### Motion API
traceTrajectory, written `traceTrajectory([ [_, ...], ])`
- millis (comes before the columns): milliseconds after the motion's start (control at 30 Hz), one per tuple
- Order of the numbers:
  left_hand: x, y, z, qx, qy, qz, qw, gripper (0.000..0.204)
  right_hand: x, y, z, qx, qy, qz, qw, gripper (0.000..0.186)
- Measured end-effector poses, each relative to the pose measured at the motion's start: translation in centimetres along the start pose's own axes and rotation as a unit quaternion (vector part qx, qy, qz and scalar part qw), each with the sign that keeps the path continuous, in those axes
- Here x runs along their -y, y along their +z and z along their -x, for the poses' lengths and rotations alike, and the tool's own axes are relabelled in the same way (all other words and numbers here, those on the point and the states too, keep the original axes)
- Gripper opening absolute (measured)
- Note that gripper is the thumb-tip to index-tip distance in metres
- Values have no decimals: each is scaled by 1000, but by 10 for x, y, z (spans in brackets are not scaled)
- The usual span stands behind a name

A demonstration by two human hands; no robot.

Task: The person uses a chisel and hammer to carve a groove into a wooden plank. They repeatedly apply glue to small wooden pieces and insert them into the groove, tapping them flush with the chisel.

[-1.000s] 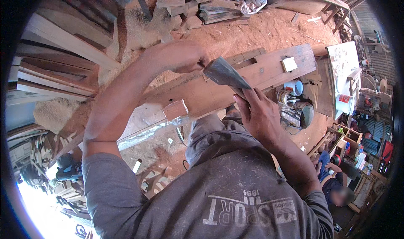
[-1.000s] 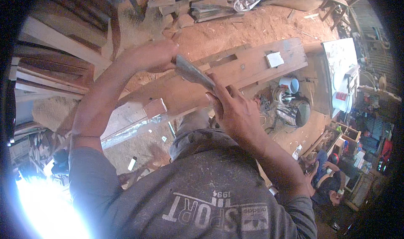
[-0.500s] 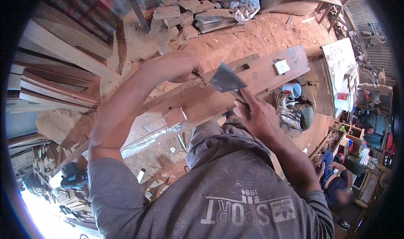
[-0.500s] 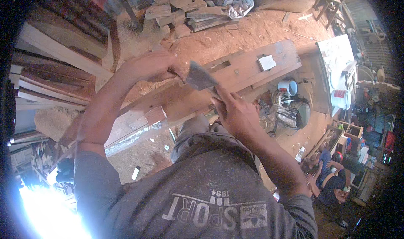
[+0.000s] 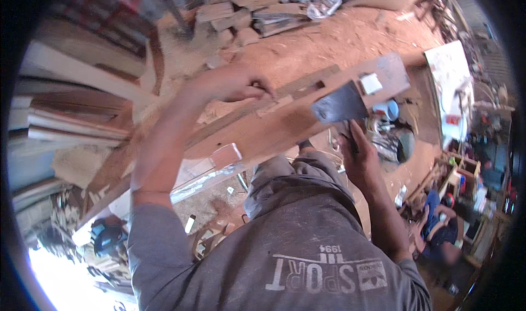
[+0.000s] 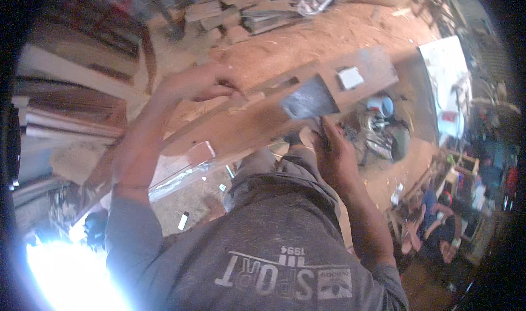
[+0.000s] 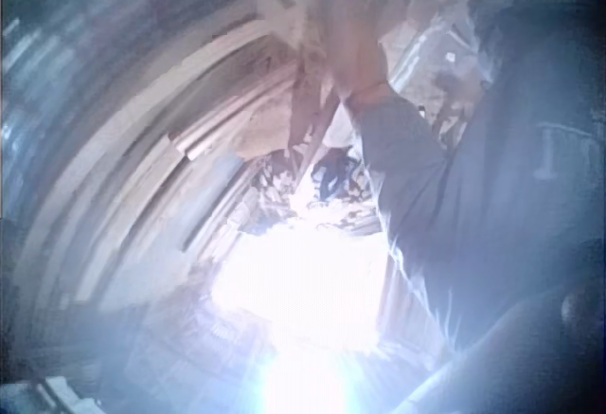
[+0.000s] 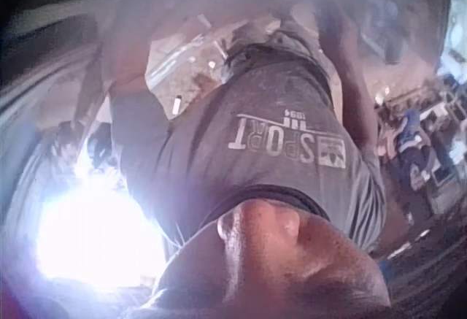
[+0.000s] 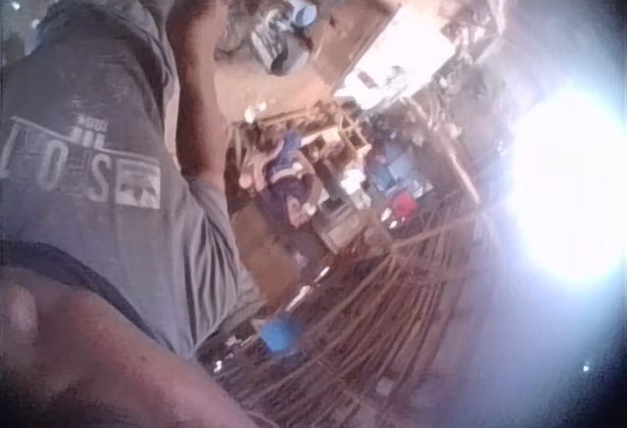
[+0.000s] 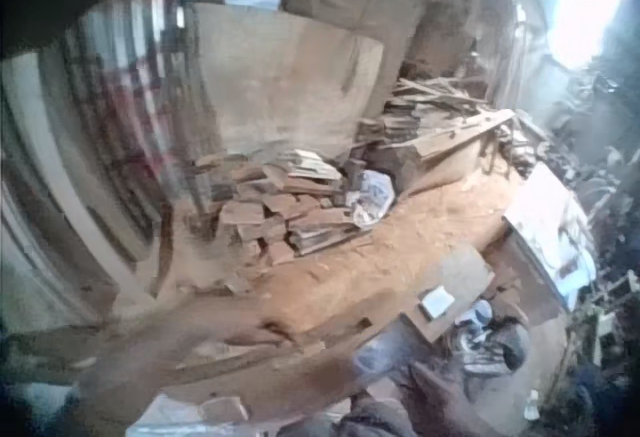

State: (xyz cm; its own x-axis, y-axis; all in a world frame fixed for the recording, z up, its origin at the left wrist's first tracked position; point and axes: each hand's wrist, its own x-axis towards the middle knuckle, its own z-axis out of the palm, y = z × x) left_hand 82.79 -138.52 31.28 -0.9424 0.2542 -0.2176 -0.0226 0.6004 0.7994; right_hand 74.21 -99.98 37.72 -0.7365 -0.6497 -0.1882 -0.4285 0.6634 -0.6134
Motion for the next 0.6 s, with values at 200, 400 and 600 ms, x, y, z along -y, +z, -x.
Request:
traceTrajectory([
  [200, -73, 10, -3, -201, -7, -43, 979, 32, -13, 19, 11, 12, -59, -25, 998, 32],
  [400, -77, 56, 45, -497, -52, 10, 866, 31, -24, 16, -20, 78, -92, -59, 991, 46],
  [600, -51, 109, 300, -776, -341, -312, 429, 42, -47, 21, -47, 51, -61, -70, 994, 44],
])
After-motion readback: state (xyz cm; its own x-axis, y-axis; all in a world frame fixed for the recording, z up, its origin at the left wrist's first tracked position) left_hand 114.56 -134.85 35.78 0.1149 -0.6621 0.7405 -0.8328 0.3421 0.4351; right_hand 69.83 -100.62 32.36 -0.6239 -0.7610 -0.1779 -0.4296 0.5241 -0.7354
